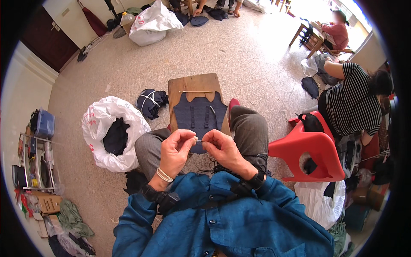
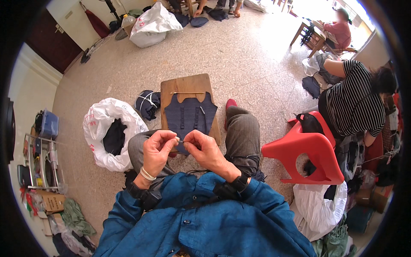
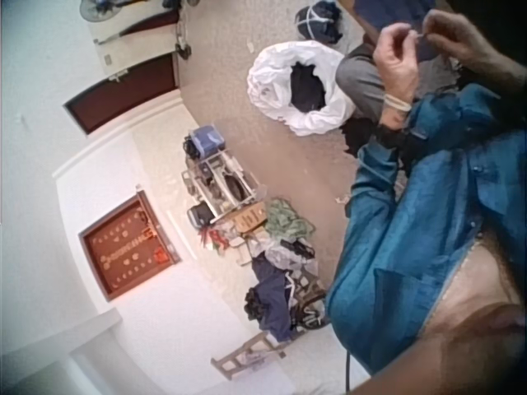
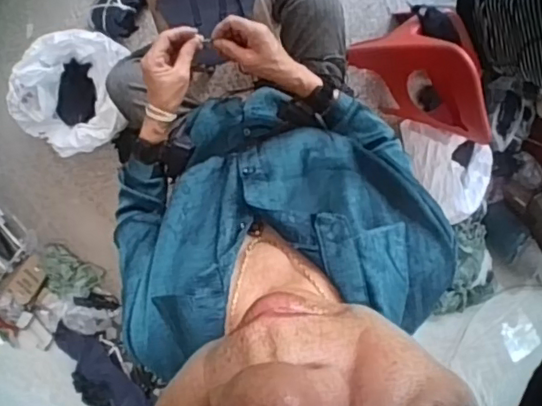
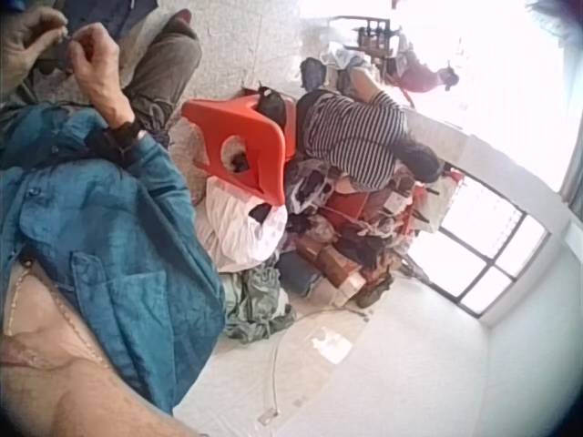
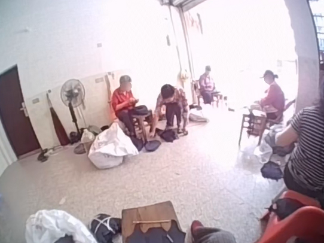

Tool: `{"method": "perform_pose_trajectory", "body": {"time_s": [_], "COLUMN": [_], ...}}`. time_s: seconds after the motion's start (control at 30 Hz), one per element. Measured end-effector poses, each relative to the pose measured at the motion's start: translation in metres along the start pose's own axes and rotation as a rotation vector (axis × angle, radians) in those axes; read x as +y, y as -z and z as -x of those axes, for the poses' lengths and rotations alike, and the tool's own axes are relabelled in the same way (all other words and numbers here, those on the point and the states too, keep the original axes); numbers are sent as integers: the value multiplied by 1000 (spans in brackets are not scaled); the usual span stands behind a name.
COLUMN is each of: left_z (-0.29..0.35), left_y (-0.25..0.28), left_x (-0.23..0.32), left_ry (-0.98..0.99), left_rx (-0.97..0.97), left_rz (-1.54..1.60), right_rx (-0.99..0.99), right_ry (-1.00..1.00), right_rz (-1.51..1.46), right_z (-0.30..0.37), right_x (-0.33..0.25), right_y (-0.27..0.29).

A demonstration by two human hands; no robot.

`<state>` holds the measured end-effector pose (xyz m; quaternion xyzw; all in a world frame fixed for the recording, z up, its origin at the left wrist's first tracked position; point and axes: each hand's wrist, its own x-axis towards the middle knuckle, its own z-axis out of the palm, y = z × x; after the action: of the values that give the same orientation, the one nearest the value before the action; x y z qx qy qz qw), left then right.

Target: The recorder uses a needle and thread to manually stitch together components of a shoe upper while seated in a workshop.

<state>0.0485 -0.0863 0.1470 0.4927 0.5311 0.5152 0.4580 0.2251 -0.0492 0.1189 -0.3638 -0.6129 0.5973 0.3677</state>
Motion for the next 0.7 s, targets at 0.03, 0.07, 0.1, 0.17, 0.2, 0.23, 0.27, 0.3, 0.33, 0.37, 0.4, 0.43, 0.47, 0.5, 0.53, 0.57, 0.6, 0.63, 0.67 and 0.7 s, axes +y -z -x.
{"method": "perform_pose_trajectory", "body": {"time_s": [0.03,0.07,0.1,0.17,0.2,0.23,0.27,0.3,0.33,0.37,0.4,0.43,0.47,0.5,0.53,0.57,0.6,0.63,0.67,0.7], "left_z": [1,1,1,0,0,1,1,2,2,3,3,3,3,3,3,3,3,3,3,3], "left_y": [0,0,1,4,4,5,5,5,4,4,3,3,4,4,5,5,6,6,6,6], "left_x": [0,-1,-1,-2,-2,-3,-4,-5,-6,-6,-7,-8,-9,-9,-9,-10,-10,-11,-12,-12], "left_ry": [16,30,29,202,166,186,230,207,238,280,268,295,327,324,327,355,331,289,261,246], "left_rx": [13,27,30,18,-6,-6,9,-5,12,31,28,26,35,25,28,49,32,29,35,27], "left_rz": [66,132,131,187,214,260,286,309,389,466,468,538,613,608,595,573,581,492,390,403], "right_rx": [-6,-1,-2,13,11,25,26,24,23,31,32,40,40,30,39,23,3,8,-1,-20], "right_ry": [19,27,34,59,81,77,90,85,104,128,149,151,149,150,147,148,136,148,118,89], "right_rz": [-18,16,58,63,74,75,67,70,60,74,88,88,97,102,105,114,129,123,90,51], "right_z": [0,0,0,0,0,-1,-1,-1,-1,0,0,0,0,0,0,0,0,0,0,0], "right_x": [-1,-2,-2,-3,-4,-4,-4,-4,-4,-4,-4,-4,-5,-5,-6,-6,-7,-8,-9,-10], "right_y": [0,1,1,1,1,0,-1,-1,-2,-3,-3,-4,-4,-4,-4,-4,-4,-4,-4,-4]}}
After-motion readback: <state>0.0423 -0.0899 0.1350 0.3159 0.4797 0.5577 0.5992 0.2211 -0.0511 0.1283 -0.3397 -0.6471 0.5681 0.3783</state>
